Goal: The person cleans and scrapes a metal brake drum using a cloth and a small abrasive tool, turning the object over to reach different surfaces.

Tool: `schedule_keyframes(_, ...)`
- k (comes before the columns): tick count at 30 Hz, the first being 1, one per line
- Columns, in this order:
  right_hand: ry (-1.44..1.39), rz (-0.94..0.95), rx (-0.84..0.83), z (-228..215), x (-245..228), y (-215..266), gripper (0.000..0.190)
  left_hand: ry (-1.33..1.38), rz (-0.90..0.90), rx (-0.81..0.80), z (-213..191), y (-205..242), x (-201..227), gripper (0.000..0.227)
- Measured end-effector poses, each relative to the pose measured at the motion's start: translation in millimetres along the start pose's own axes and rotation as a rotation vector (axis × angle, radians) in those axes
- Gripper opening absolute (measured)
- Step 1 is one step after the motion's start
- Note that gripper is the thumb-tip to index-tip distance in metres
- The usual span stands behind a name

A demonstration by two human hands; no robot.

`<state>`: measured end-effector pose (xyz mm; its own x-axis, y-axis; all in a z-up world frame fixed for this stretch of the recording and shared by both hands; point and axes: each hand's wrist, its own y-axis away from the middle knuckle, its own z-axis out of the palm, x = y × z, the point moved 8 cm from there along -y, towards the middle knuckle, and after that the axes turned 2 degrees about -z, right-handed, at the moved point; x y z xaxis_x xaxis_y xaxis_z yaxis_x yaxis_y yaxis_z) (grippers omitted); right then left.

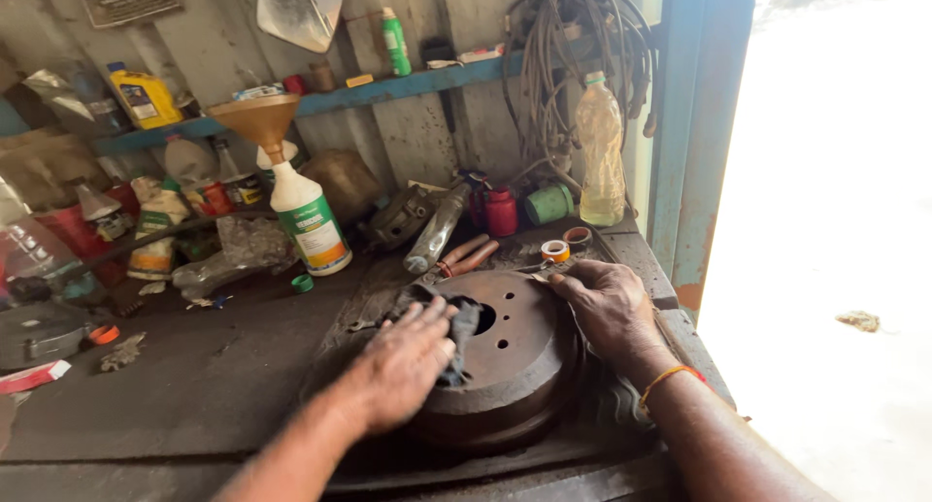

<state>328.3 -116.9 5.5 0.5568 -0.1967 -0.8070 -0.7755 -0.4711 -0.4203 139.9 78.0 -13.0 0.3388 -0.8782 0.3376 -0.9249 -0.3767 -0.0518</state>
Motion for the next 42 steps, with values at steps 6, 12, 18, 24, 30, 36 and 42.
schedule_keyframes(6,0.178,0.029,-0.039,-8,-30,25,0.037,-0.03,0.019,0.089,-10,13,29,0.059)
schedule_keyframes(12,0.349,-0.307,-0.072,-7,-68,91,0.058,-0.024,0.11,0.057,-13,-2,39,0.056)
schedule_keyframes(18,0.443,-0.281,-0.184,11,-51,100,0.089,0.041,0.288,0.203,-20,7,46,0.046)
schedule_keyframes(24,0.4,-0.178,-0.256,11,-52,84,0.105,0.101,0.408,0.353,-35,21,57,0.033)
schedule_keyframes(30,0.568,-0.421,-0.306,17,-59,130,0.116,0.058,0.506,0.487,-36,24,58,0.025)
schedule_keyframes(36,0.498,-0.316,-0.318,16,-60,101,0.124,0.028,0.496,0.534,-34,28,58,0.025)
schedule_keyframes(42,0.699,-0.557,-0.39,18,-64,151,0.117,-0.099,0.678,0.624,-26,30,59,0.024)
